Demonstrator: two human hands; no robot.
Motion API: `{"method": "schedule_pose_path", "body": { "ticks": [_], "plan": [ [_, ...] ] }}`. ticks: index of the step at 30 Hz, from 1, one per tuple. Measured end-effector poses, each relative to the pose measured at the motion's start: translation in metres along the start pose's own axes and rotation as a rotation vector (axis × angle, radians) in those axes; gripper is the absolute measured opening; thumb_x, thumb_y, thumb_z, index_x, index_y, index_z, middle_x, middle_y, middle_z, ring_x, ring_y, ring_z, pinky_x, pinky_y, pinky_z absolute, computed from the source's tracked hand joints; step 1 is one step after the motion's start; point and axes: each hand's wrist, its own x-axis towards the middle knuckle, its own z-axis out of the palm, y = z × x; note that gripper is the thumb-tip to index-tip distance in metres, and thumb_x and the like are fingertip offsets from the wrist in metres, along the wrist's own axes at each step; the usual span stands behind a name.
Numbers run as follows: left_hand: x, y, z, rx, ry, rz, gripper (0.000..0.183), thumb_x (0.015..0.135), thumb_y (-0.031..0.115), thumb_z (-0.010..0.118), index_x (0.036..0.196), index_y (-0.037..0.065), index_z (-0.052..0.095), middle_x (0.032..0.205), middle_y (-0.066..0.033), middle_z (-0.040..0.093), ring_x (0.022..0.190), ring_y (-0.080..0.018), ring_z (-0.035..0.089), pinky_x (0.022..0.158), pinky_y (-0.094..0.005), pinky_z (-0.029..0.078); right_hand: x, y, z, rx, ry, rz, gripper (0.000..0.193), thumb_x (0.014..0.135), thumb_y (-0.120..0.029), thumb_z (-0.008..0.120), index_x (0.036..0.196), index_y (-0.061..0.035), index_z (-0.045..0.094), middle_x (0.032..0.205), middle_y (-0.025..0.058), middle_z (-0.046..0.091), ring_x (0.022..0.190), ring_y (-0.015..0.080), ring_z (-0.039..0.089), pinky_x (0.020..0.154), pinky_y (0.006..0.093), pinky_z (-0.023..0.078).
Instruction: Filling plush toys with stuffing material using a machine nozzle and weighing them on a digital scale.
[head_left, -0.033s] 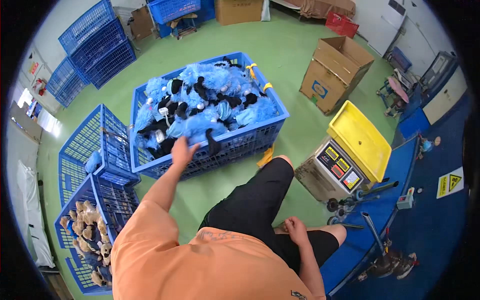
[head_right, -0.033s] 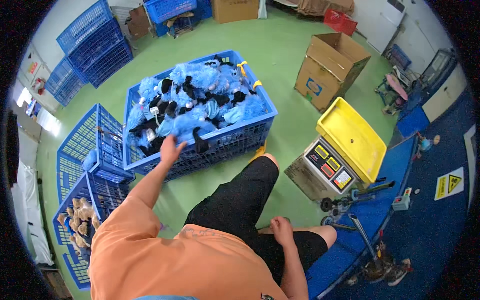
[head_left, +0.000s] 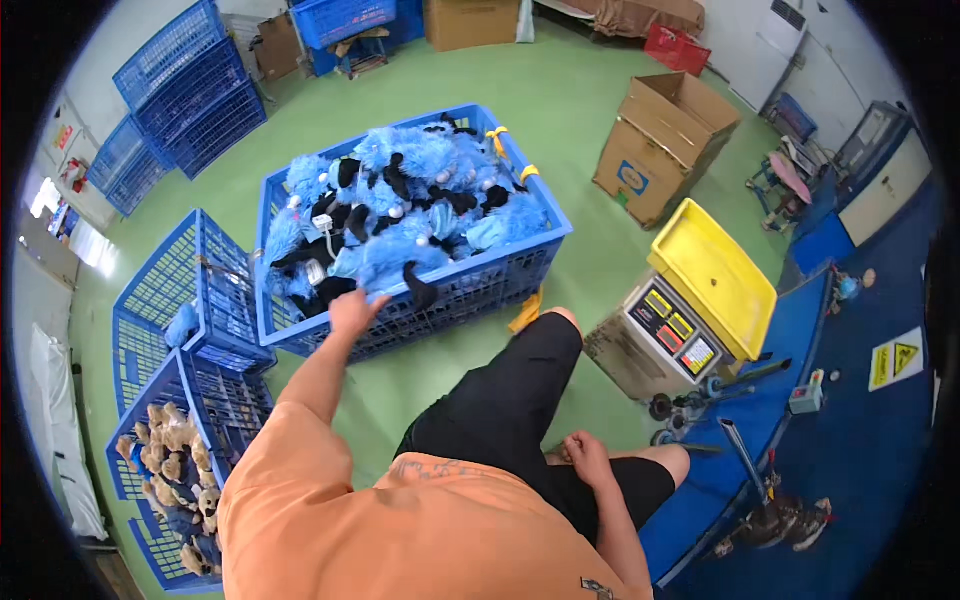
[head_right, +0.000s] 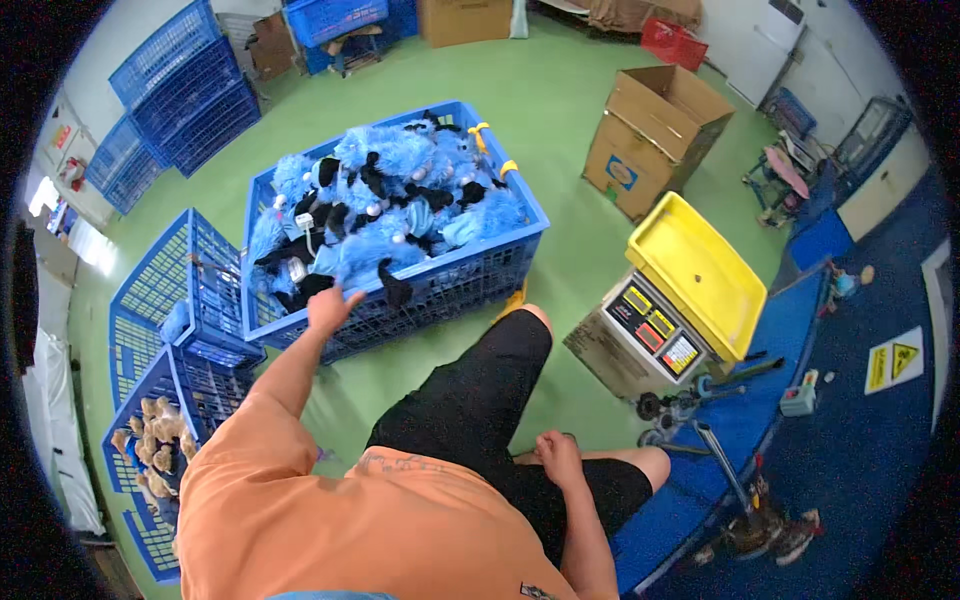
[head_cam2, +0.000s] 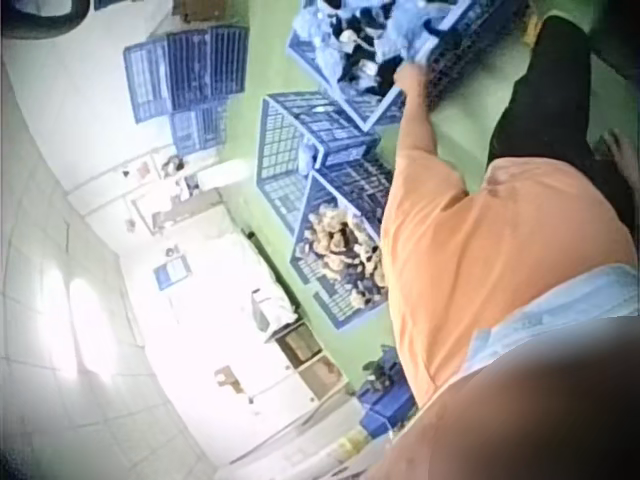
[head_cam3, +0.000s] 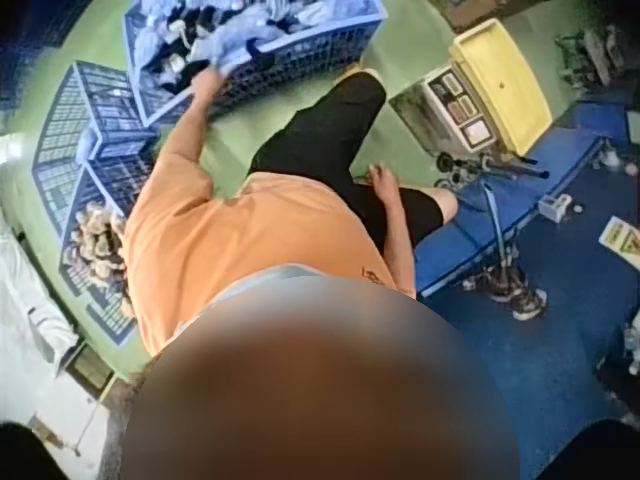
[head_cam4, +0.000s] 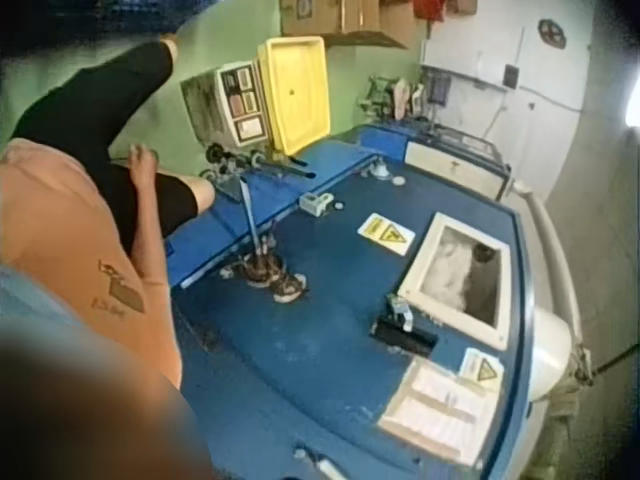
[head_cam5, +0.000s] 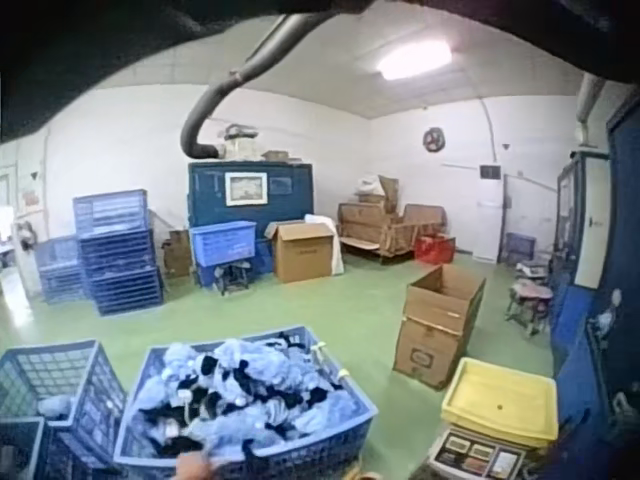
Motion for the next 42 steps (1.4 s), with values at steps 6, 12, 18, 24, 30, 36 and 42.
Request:
{"method": "schedule_pose_path", "body": {
  "ticks": [6,12,18,24,30,36,42],
  "plan": [
    [0.004,-0.039,0.007,0.221,-0.174,0.180,0.036,0.086,0.040,0.062,0.098,0.007,0.069,0.090,-0.0179,0.072,0.081,-0.0419,0.067,0.071,-0.0490,0.053,0.019,0.006,0.005,-0.351,-0.135,-0.079,0.032,0.095,-0.032,0.060,0.090,-0.0011,0.066,0.083,0.0146,0.070,0.074,0.0363,0.064,0.068,0.0450,0.050],
    [-0.009,-0.025,0.010,0.314,-0.177,0.176,0.022,0.085,0.018,0.054,0.094,0.007,0.071,0.092,-0.0175,0.072,0.085,-0.0412,0.068,0.071,-0.0503,0.054,0.014,-0.008,-0.004,-0.441,-0.130,-0.109,0.034,0.096,-0.036,0.057,0.090,-0.0030,0.066,0.082,0.0160,0.068,0.075,0.0388,0.063,0.069,0.0477,0.049],
    [-0.058,0.034,0.005,0.266,-0.205,0.154,0.021,0.080,0.023,0.059,0.082,0.007,0.072,0.081,-0.0169,0.072,0.075,-0.0401,0.069,0.063,-0.0503,0.053,-0.001,-0.021,-0.014,-0.379,-0.106,-0.099,0.031,0.095,-0.033,0.059,0.094,-0.0029,0.066,0.082,0.0152,0.069,0.076,0.0369,0.064,0.070,0.0452,0.050],
    [-0.092,0.055,-0.017,0.261,-0.348,0.355,0.027,0.082,0.029,0.062,0.082,0.004,0.071,0.078,-0.0188,0.071,0.068,-0.0403,0.068,0.058,-0.0494,0.053,0.003,-0.045,-0.026,-0.389,-0.147,-0.105,0.029,0.095,-0.031,0.060,0.094,-0.0022,0.066,0.082,0.0156,0.068,0.073,0.0352,0.064,0.069,0.0434,0.050],
    [-0.034,0.117,-0.100,-0.251,-0.358,0.474,0.036,0.088,0.035,0.065,0.109,0.007,0.069,0.094,-0.0135,0.073,0.076,-0.0342,0.068,0.071,-0.0456,0.054,0.004,-0.044,-0.029,-0.387,-0.154,-0.008,0.029,0.096,-0.031,0.060,0.093,-0.0018,0.065,0.081,0.0153,0.068,0.071,0.0333,0.062,0.068,0.0426,0.050],
    [0.122,0.150,-0.093,-0.199,0.334,0.557,0.049,0.080,0.016,0.069,0.126,0.007,0.058,0.121,-0.0151,0.064,0.113,-0.0369,0.058,0.094,-0.0444,0.049,0.007,-0.067,-0.036,-0.285,-0.112,0.031,0.030,0.096,-0.031,0.059,0.091,-0.0015,0.065,0.080,0.0126,0.068,0.067,0.0309,0.060,0.066,0.0398,0.049],
    [0.213,0.114,-0.058,0.322,0.256,0.453,0.029,0.084,0.017,0.057,0.109,0.003,0.064,0.097,-0.0166,0.069,0.095,-0.0407,0.065,0.094,-0.0482,0.048,0.010,-0.104,-0.074,-0.081,-0.006,0.053,0.027,0.095,-0.027,0.058,0.092,-0.0015,0.065,0.076,0.0069,0.067,0.066,0.0214,0.059,0.065,0.0339,0.049]
  ]
}}
